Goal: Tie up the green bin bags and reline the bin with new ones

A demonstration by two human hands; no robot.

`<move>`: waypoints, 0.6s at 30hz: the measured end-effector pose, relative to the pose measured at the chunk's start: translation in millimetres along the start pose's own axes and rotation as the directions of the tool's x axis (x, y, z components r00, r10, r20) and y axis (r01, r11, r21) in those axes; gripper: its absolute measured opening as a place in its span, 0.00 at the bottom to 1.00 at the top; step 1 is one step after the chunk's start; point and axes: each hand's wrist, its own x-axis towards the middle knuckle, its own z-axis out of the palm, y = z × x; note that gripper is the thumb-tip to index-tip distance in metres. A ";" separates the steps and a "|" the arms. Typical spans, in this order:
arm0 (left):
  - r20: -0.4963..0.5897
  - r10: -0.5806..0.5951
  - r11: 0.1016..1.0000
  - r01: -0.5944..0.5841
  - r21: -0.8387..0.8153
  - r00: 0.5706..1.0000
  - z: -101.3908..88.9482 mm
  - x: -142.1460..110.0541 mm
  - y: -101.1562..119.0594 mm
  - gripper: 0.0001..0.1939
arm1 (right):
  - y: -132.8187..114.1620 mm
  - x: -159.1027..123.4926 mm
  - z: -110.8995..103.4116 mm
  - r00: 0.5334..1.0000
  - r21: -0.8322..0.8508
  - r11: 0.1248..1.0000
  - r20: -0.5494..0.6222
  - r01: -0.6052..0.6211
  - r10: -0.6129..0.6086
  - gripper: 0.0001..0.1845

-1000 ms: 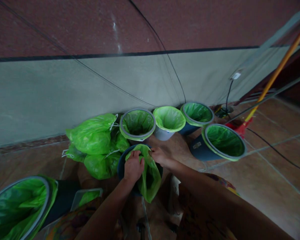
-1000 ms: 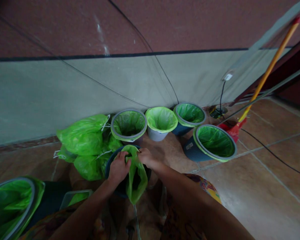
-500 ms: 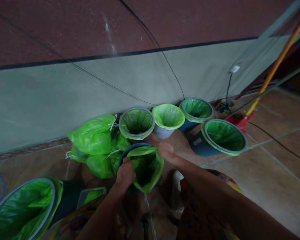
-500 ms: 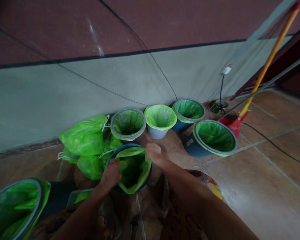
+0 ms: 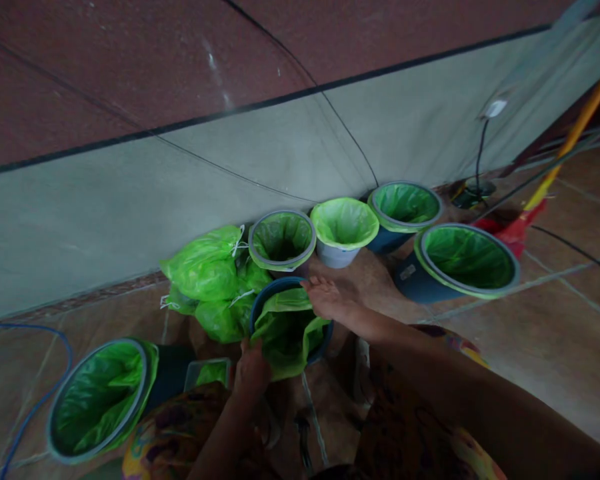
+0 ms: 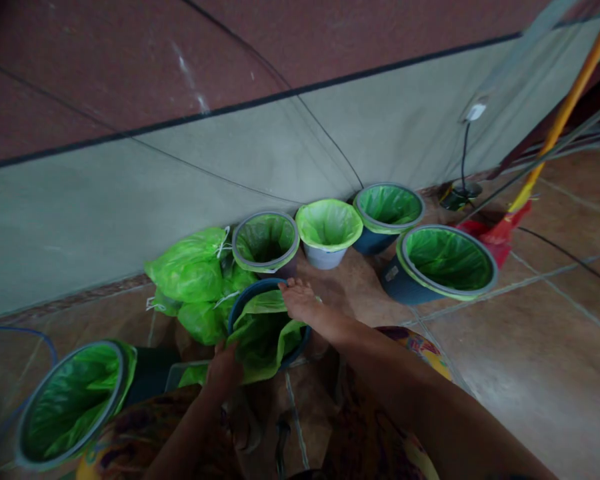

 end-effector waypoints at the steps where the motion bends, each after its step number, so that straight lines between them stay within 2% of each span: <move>1: -0.004 -0.008 1.000 0.008 -0.005 1.000 1.1 -2.5 3.5 0.28 | -7.9 -0.9 3.5 0.996 -0.024 0.996 -0.025 0.086 -0.086 0.30; 4: -0.020 -0.014 1.000 0.014 -0.020 1.000 -2.3 -9.5 11.9 0.28 | -29.4 -2.1 14.9 0.942 -0.081 0.945 -0.088 0.318 -0.324 0.27; 6: -0.020 -0.027 1.000 0.027 -0.016 0.999 -5.7 -13.0 16.2 0.26 | -38.6 0.4 21.9 0.904 -0.102 0.908 -0.100 0.407 -0.416 0.22; 9: -0.027 -0.019 1.000 0.019 -0.008 0.999 -6.9 -16.2 21.3 0.25 | -44.2 9.7 32.4 0.871 -0.114 0.869 -0.043 0.482 -0.489 0.17; 11: -0.026 -0.004 1.000 0.003 -0.010 1.000 -5.4 -17.9 23.3 0.25 | -45.6 17.4 39.8 0.872 -0.114 0.866 0.003 0.487 -0.490 0.16; 14: 0.004 0.017 1.000 -0.017 0.010 1.000 -2.5 -21.3 23.5 0.24 | -47.9 26.9 45.2 0.905 -0.128 0.897 0.018 0.423 -0.425 0.21; 16: 0.017 0.012 0.999 -0.013 0.037 1.000 -0.6 -24.2 21.9 0.24 | -48.6 31.9 39.3 0.939 -0.124 0.932 -0.006 0.341 -0.344 0.21; 18: 0.015 0.005 0.998 -0.006 0.065 1.000 1.3 -27.3 19.3 0.25 | -46.2 37.2 25.5 0.979 -0.056 0.979 -0.050 0.195 -0.198 0.19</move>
